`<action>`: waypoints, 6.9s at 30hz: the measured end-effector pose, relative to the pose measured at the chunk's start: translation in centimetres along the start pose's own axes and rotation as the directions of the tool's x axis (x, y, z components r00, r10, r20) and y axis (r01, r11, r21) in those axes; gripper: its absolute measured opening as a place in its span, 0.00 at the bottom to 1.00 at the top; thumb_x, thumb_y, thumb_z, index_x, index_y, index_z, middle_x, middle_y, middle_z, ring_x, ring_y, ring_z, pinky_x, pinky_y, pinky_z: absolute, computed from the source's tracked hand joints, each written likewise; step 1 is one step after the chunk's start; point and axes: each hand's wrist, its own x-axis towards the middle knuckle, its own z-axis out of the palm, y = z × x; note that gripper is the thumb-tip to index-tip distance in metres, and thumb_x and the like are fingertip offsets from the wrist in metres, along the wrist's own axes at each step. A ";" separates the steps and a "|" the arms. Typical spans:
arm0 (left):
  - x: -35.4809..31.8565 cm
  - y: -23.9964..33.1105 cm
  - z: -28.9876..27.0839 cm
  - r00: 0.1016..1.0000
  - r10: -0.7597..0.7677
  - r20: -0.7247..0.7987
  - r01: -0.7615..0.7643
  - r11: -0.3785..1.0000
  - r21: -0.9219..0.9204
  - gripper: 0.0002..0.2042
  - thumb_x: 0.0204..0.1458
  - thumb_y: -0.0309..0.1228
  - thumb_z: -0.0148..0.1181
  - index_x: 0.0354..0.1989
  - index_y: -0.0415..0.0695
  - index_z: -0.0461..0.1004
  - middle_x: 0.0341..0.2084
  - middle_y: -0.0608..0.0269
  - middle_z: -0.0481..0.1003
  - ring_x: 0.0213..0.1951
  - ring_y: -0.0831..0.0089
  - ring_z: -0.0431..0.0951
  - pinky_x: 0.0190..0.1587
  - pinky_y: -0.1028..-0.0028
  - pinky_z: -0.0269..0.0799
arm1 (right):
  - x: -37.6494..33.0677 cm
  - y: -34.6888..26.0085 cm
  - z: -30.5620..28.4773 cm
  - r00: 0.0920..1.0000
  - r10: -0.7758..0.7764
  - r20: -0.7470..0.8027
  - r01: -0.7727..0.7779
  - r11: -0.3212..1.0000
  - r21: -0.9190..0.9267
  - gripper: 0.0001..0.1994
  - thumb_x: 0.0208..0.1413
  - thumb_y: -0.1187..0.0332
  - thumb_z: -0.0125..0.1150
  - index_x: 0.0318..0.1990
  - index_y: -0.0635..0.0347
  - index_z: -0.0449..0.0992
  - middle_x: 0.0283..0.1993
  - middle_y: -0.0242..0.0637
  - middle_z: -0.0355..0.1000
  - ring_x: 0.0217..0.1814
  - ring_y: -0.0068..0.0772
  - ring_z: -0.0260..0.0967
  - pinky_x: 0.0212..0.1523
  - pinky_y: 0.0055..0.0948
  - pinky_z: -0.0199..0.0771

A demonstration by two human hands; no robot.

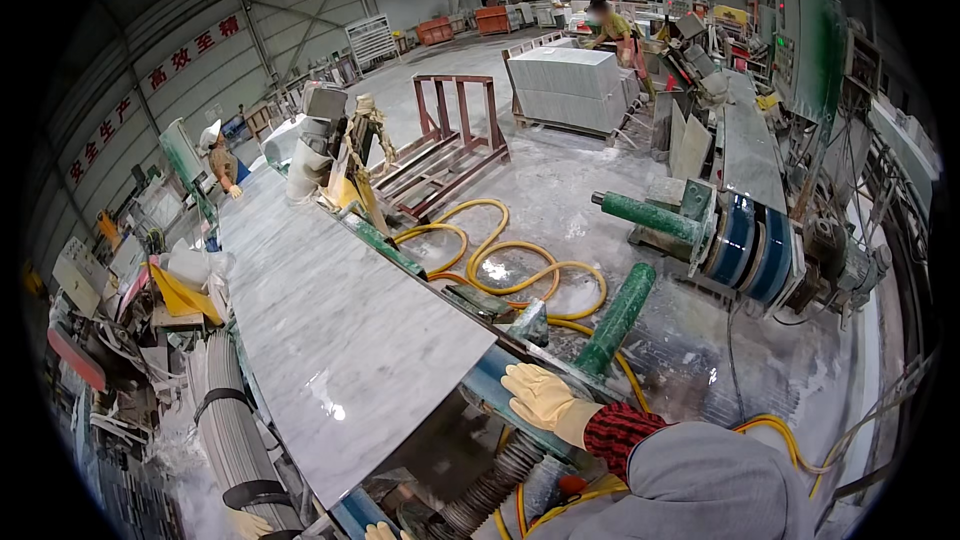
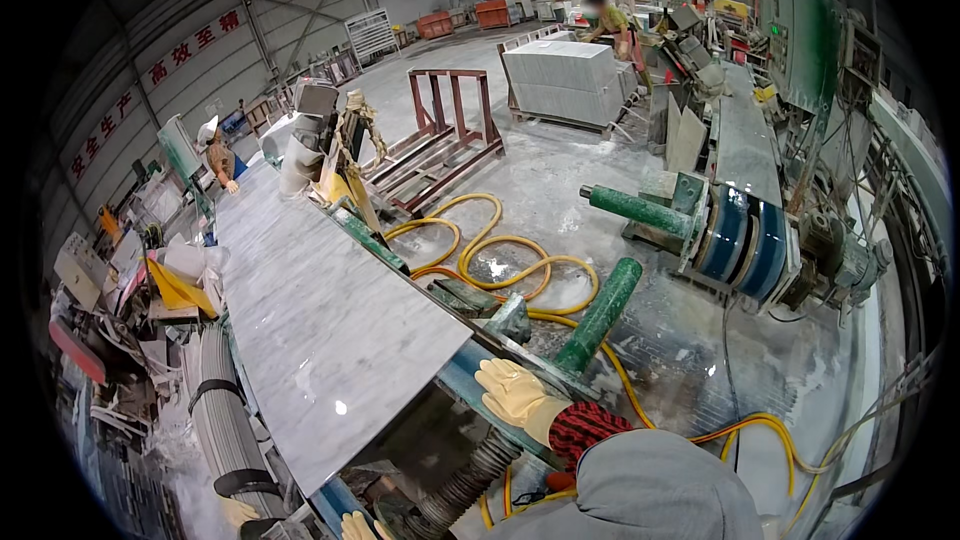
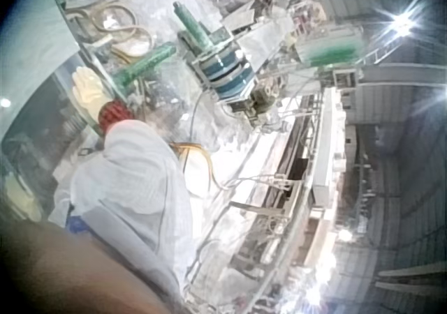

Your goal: The person guides large rectangular stone slabs through a conveyor-based polishing machine, using gloved hands to align and feed each slab. The person repeatedly handles multiple slabs, moving them from the input side to the output side of the machine.

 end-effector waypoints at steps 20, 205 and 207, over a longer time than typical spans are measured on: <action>-0.8 -0.3 0.3 0.995 -0.082 0.055 0.080 0.996 0.034 0.27 0.73 0.45 0.54 0.70 0.37 0.74 0.69 0.34 0.71 0.69 0.34 0.70 0.75 0.42 0.60 | -1.0 0.1 0.5 0.996 -0.032 -0.087 0.032 0.999 -0.006 0.24 0.67 0.60 0.63 0.66 0.62 0.75 0.72 0.55 0.71 0.75 0.59 0.67 0.79 0.52 0.61; 5.3 -1.0 1.6 0.987 -0.153 0.055 0.151 0.988 0.037 0.27 0.65 0.39 0.62 0.70 0.44 0.68 0.70 0.44 0.68 0.71 0.42 0.66 0.74 0.47 0.56 | 0.8 -0.7 -1.0 0.903 -0.303 -0.306 0.354 0.927 0.126 0.08 0.64 0.80 0.58 0.48 0.71 0.78 0.45 0.54 0.74 0.46 0.60 0.73 0.49 0.48 0.77; 5.3 -1.1 1.6 0.986 -0.154 0.062 0.152 0.987 0.048 0.28 0.65 0.41 0.62 0.71 0.45 0.68 0.71 0.46 0.69 0.72 0.44 0.66 0.75 0.47 0.56 | 0.6 -0.5 -1.0 0.908 -0.294 -0.299 0.343 0.930 0.129 0.09 0.62 0.80 0.58 0.48 0.71 0.77 0.45 0.55 0.74 0.45 0.61 0.73 0.48 0.49 0.77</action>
